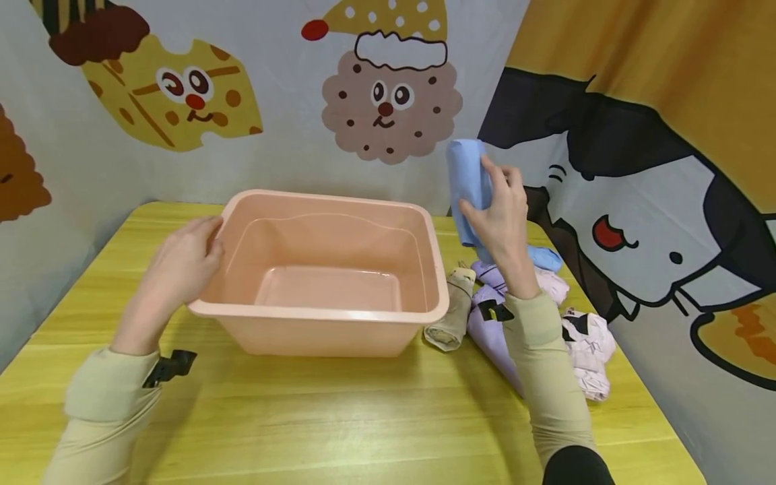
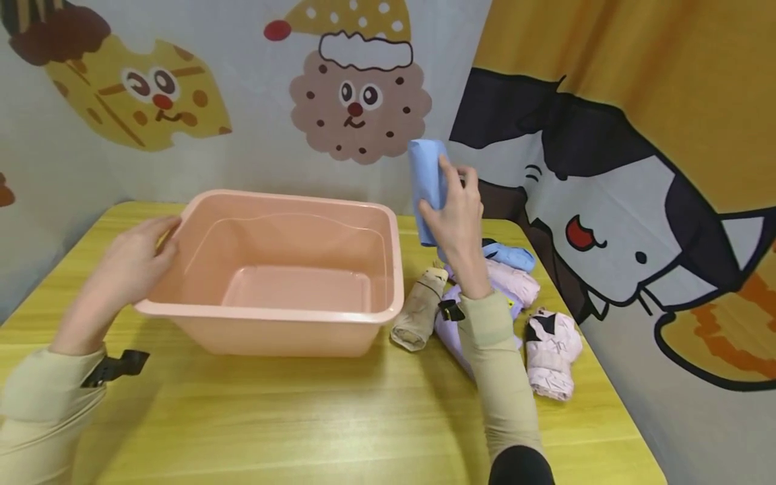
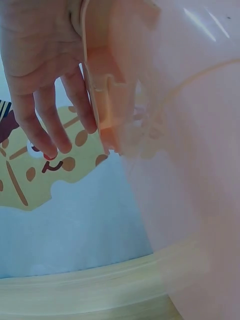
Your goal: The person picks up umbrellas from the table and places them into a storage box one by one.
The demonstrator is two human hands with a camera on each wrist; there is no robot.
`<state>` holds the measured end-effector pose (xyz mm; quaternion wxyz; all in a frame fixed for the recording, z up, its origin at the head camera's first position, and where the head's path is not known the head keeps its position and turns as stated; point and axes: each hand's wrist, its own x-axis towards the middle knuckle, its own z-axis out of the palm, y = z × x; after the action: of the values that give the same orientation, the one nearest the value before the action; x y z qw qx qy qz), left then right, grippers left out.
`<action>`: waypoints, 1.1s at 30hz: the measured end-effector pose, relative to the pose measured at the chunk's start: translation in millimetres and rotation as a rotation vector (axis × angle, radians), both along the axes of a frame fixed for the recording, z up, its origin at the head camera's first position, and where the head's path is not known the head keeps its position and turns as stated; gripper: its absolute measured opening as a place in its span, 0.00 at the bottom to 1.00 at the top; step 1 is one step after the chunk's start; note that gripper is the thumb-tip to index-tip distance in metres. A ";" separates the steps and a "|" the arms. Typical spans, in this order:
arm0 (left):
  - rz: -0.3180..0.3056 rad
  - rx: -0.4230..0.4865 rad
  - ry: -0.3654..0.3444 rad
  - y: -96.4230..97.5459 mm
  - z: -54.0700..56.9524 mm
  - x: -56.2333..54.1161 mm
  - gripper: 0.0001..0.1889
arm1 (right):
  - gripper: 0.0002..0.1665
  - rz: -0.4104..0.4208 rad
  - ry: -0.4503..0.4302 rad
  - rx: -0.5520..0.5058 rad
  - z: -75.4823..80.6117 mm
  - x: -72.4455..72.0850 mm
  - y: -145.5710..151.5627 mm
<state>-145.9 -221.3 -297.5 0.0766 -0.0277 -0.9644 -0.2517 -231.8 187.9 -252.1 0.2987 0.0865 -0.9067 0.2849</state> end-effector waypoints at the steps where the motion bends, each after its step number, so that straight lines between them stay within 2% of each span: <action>1: 0.001 0.001 0.004 0.3 -0.1 0.1 0.27 | 0.39 0.018 -0.004 0.008 3.4 -0.1 -1.8; 6: 0.005 0.004 0.013 1.5 -0.3 0.3 0.26 | 0.39 0.121 -0.008 0.069 19.3 -1.3 -13.0; 13: 0.016 -0.002 0.008 3.3 0.5 1.0 0.26 | 0.38 0.294 0.061 0.217 36.6 -4.8 -35.4; 19: 0.028 -0.008 -0.008 5.1 1.1 1.3 0.27 | 0.37 0.447 0.027 0.374 48.5 -11.4 -61.3; 26: 0.035 -0.004 -0.005 6.4 1.1 0.7 0.27 | 0.35 0.647 0.026 0.627 53.6 -20.6 -90.3; 33: 0.025 -0.010 0.018 6.4 0.4 1.7 0.26 | 0.33 0.777 0.012 0.850 47.7 -27.1 -118.1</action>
<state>-144.3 -214.9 -297.1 0.0885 -0.0181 -0.9652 -0.2455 -258.9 69.8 -204.4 0.1165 0.5273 -0.8415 -0.0162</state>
